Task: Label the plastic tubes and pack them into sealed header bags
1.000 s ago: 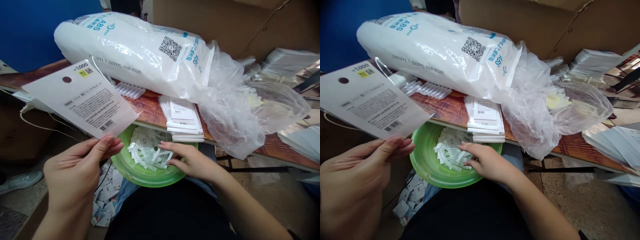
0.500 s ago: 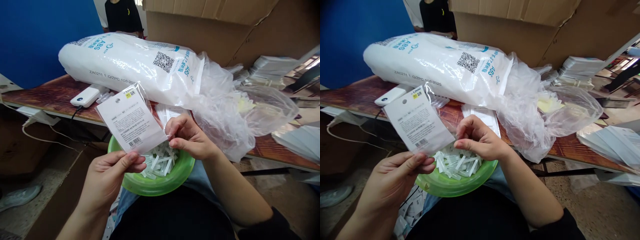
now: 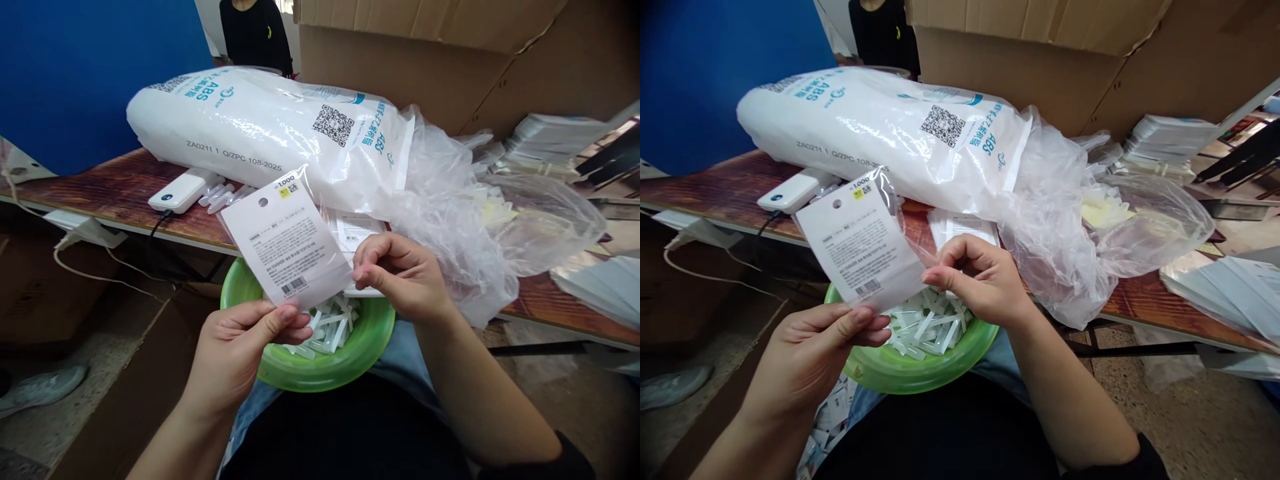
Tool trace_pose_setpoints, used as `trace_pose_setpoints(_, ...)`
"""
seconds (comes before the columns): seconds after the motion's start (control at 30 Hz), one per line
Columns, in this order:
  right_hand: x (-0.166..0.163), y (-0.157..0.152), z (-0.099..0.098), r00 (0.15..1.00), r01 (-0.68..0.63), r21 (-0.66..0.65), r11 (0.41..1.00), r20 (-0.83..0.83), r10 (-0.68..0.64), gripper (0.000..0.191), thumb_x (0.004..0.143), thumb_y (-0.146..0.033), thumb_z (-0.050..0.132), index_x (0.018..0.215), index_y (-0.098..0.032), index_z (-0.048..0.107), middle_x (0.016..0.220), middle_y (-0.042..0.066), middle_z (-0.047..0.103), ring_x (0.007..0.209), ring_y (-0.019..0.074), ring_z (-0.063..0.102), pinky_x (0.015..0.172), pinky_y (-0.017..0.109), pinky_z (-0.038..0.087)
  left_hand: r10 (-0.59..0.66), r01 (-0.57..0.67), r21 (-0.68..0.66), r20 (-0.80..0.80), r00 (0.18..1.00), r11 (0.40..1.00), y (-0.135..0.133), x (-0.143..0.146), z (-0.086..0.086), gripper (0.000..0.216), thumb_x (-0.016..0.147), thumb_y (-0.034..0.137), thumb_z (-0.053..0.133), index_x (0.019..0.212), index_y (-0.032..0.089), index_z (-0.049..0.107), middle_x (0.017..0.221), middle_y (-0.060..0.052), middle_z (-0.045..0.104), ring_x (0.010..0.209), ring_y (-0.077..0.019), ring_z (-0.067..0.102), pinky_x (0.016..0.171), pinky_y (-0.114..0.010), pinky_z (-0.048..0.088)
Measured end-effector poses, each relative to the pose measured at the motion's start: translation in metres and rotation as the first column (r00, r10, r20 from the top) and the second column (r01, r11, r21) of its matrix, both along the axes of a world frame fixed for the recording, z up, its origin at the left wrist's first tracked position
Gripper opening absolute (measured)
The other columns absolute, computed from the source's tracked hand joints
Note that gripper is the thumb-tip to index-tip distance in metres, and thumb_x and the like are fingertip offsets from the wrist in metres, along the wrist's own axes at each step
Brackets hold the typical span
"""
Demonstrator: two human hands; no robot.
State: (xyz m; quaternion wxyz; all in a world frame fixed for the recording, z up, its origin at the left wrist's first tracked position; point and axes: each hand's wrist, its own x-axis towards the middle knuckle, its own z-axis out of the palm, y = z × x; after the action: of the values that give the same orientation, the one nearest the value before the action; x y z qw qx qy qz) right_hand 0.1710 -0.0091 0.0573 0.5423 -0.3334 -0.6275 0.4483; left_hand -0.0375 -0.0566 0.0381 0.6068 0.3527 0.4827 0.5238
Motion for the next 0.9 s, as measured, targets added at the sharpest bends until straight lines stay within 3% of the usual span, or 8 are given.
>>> trace_pose_setpoints(0.43, -0.007, -0.010, 0.005, 0.958, 0.281, -0.087, 0.956, 0.084, -0.274, 0.027, 0.075, -0.035, 0.075, 0.067, -0.018, 0.056, 0.061, -0.003, 0.056, 0.053, 0.0082, 0.051, 0.048, 0.023, 0.041, 0.033, -0.030, 0.075, -0.049, 0.998, 0.997, -0.001, 0.012, 0.002, 0.009, 0.067, 0.025, 0.082, 0.073, 0.019, 0.078, 0.066, -0.005, 0.075, 0.057, -0.0192, 0.071, 0.060, -0.024, 0.063)
trace_pose_setpoints(0.63, -0.018, -0.003, -0.008, 0.889, 0.420, 0.040, 0.906, 0.182, -0.420, 0.033, 0.081, -0.039, 0.069, 0.065, -0.019, 0.048, 0.060, -0.005, 0.047, 0.053, 0.0067, 0.041, 0.049, 0.023, 0.036, 0.100, -0.085, 0.127, -0.116, 0.988, 0.988, -0.001, 0.018, 0.001, 0.007, 0.066, 0.022, 0.082, 0.069, 0.018, 0.077, 0.064, -0.003, 0.074, 0.057, -0.0175, 0.071, 0.061, -0.021, 0.062)
trace_pose_setpoints(0.7, -0.018, 0.000, -0.015, 0.813, 0.515, 0.149, 0.844, 0.226, -0.536, 0.030, 0.082, -0.040, 0.068, 0.072, -0.020, 0.048, 0.063, -0.005, 0.047, 0.053, 0.0067, 0.041, 0.049, 0.023, 0.037, 0.113, -0.100, 0.117, -0.109, 0.988, 0.988, 0.000, 0.019, -0.002, 0.010, 0.065, 0.022, 0.083, 0.070, 0.017, 0.077, 0.064, -0.004, 0.074, 0.056, -0.0182, 0.071, 0.061, -0.023, 0.063)
trace_pose_setpoints(0.77, -0.015, -0.001, -0.020, 0.706, 0.558, 0.400, 0.727, 0.233, -0.669, 0.022, 0.083, -0.036, 0.068, 0.086, -0.021, 0.052, 0.075, -0.001, 0.053, 0.060, 0.0090, 0.049, 0.054, 0.025, 0.043, 0.126, -0.117, 0.098, -0.090, 0.988, 0.988, 0.002, 0.018, -0.004, 0.013, 0.064, 0.024, 0.084, 0.072, 0.017, 0.077, 0.065, -0.004, 0.074, 0.056, -0.0190, 0.071, 0.060, -0.024, 0.063)
trace_pose_setpoints(0.83, -0.008, -0.004, -0.023, 0.612, 0.413, 0.731, 0.543, 0.219, -0.760, 0.026, 0.082, -0.031, 0.068, 0.104, -0.022, 0.057, 0.094, 0.004, 0.058, 0.080, 0.0144, 0.056, 0.068, 0.030, 0.049, 0.122, -0.117, 0.074, -0.063, 0.991, 0.990, 0.003, 0.018, -0.005, 0.014, 0.064, 0.025, 0.084, 0.073, 0.017, 0.077, 0.067, -0.004, 0.075, 0.057, -0.0192, 0.071, 0.060, -0.024, 0.063)
trace_pose_setpoints(0.9, -0.003, -0.009, -0.024, 0.537, 0.163, 0.908, 0.385, 0.246, -0.807, 0.037, 0.081, -0.032, 0.069, 0.117, -0.023, 0.060, 0.111, 0.007, 0.059, 0.096, 0.0192, 0.055, 0.082, 0.035, 0.047, 0.112, -0.109, 0.068, -0.037, 0.993, 0.992, 0.004, 0.017, -0.004, 0.014, 0.064, 0.025, 0.084, 0.073, 0.017, 0.077, 0.067, -0.004, 0.075, 0.057, -0.0187, 0.071, 0.060, -0.023, 0.063)
